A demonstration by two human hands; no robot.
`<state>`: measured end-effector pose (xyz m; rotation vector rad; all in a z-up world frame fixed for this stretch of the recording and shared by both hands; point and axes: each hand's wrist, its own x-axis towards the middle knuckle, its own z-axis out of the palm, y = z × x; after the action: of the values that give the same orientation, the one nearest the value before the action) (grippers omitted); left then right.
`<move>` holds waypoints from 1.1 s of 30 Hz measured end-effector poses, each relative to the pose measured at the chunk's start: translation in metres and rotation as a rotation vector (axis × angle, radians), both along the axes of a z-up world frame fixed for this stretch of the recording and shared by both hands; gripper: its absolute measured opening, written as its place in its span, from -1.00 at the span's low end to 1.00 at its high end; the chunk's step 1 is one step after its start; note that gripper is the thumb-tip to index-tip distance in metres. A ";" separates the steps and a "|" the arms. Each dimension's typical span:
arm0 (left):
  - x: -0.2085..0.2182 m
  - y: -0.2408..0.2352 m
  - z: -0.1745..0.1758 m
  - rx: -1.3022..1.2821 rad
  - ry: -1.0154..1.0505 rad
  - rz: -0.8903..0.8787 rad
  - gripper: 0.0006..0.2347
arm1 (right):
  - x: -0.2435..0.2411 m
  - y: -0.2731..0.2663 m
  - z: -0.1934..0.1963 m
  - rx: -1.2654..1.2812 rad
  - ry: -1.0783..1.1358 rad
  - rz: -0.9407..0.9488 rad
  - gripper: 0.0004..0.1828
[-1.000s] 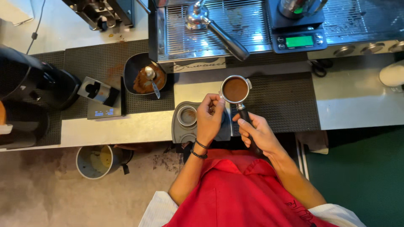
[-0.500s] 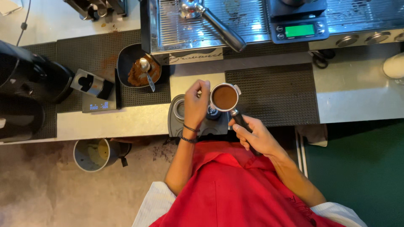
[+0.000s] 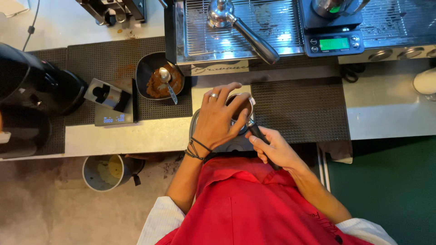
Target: The person prepares an espresso by cleaning a portafilter, dosing coffee grounds into it, and tamping the grounds. They then lock the portafilter into the espresso machine and operate the controls to brew the shot into a metal pitcher.
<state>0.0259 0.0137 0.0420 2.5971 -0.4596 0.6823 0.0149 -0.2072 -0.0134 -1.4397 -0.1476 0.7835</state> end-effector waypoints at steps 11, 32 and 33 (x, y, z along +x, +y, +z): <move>0.009 0.028 -0.008 -0.001 -0.034 -0.105 -0.79 | -0.009 0.035 0.009 -0.045 -0.028 0.020 -0.87; 0.001 0.050 -0.016 -0.294 0.343 -0.143 -0.52 | -0.029 0.049 0.004 0.039 0.133 -0.158 -0.84; -0.008 0.048 -0.012 -0.315 0.388 -0.055 -0.46 | -0.029 0.048 0.002 0.072 0.123 -0.198 -0.81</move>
<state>0.0176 0.0621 0.0303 2.3279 -0.2732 0.1998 -0.0137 -0.1596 -0.0111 -1.3115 0.0601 0.6945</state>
